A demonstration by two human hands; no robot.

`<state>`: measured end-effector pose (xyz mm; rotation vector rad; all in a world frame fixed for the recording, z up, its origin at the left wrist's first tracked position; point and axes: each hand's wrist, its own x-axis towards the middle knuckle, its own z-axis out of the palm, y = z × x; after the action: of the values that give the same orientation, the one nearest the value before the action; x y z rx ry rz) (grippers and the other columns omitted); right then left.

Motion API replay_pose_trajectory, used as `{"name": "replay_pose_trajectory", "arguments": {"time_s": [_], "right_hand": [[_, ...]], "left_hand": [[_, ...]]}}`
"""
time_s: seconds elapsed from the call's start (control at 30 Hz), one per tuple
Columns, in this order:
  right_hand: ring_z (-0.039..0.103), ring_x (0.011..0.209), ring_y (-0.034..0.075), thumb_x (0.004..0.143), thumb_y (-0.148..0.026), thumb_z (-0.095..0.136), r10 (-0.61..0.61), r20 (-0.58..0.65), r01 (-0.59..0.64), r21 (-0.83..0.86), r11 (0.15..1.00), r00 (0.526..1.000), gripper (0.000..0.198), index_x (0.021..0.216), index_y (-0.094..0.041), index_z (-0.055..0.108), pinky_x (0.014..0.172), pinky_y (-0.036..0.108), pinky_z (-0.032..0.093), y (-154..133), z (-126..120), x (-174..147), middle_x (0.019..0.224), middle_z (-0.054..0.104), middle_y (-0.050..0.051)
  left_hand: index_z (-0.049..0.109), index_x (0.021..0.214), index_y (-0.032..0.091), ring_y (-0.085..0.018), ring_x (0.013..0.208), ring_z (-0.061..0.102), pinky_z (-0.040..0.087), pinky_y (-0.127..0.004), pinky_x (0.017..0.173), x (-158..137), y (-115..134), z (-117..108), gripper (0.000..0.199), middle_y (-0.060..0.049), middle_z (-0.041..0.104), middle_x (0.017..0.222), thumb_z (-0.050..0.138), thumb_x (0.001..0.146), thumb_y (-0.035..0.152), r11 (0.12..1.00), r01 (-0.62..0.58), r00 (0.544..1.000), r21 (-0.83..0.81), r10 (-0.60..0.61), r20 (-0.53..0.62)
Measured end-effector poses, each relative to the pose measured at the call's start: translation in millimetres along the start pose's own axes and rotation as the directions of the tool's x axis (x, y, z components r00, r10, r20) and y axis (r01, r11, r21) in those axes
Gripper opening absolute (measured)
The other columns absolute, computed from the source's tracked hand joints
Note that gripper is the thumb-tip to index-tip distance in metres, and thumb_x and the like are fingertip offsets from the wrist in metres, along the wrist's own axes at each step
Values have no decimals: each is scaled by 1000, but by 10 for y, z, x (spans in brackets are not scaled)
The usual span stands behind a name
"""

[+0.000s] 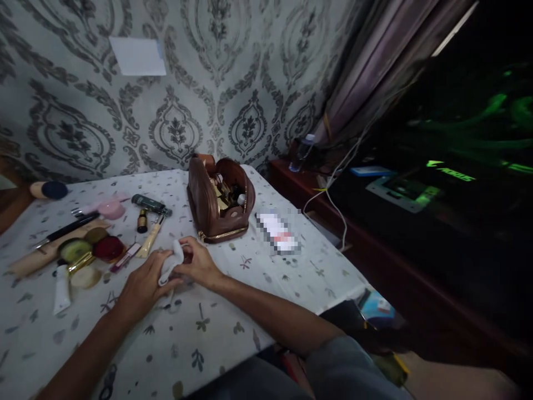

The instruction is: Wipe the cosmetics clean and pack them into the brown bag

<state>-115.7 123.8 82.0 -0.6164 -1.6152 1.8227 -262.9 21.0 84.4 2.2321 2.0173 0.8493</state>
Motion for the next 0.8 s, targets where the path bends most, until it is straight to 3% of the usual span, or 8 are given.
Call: {"name": "replay_pose_trajectory", "arguments": {"time_s": [0.13, 0.27, 0.37, 0.5, 0.63, 0.8], "right_hand": [[57, 66, 10, 57, -29, 83, 43, 44, -49, 144, 988, 998, 53, 97, -23, 50, 60, 22, 46, -22, 13, -22, 81, 61, -6], [60, 62, 11, 55, -43, 87, 115, 138, -150, 277, 949, 984, 60, 95, -24, 46, 51, 24, 52, -66, 56, -58, 89, 60, -5], [61, 62, 11, 57, -51, 86, 139, 163, -184, 312, 932, 977, 61, 93, -23, 45, 46, 23, 54, -87, 92, -93, 84, 58, -6], [62, 60, 11, 62, -56, 83, 177, 222, -249, 355, 901, 959, 56, 90, -21, 48, 43, 21, 52, -77, 109, -101, 80, 61, -5], [62, 55, 11, 65, -55, 82, 222, 290, -330, 405, 853, 931, 55, 93, -18, 54, 41, 20, 51, -111, 117, -104, 79, 67, -1], [70, 67, 15, 64, -40, 88, 238, 450, -445, 437, 782, 861, 56, 104, -16, 58, 50, 20, 54, -217, 149, -179, 84, 72, 3]], "left_hand": [[51, 113, 20, -24, 72, 69, 53, -33, 63, 22, 74, -46, 43, -4, 69, 88, 45, 90, 56, 996, 85, 996, 40, -83, -32], [53, 103, 20, -25, 66, 67, 50, -32, 60, 56, 136, -92, 35, -4, 68, 76, 41, 90, 50, 991, 122, 990, 61, -116, -85], [52, 86, 22, -21, 56, 62, 44, -29, 56, 83, 189, -148, 26, 0, 60, 61, 37, 91, 42, 987, 161, 980, 4, -159, -120], [44, 68, 24, -15, 48, 50, 36, -26, 51, 136, 221, -214, 31, 4, 47, 52, 34, 93, 39, 961, 233, 958, -147, -253, -138], [39, 62, 23, -13, 49, 42, 31, -24, 49, 175, 147, -274, 38, 5, 39, 52, 36, 92, 45, 893, 332, 899, -304, -397, -186], [39, 66, 22, -12, 55, 40, 33, -24, 52, 188, 86, -315, 40, 5, 39, 59, 40, 92, 54, 786, 411, 755, -462, -577, -310]]}}
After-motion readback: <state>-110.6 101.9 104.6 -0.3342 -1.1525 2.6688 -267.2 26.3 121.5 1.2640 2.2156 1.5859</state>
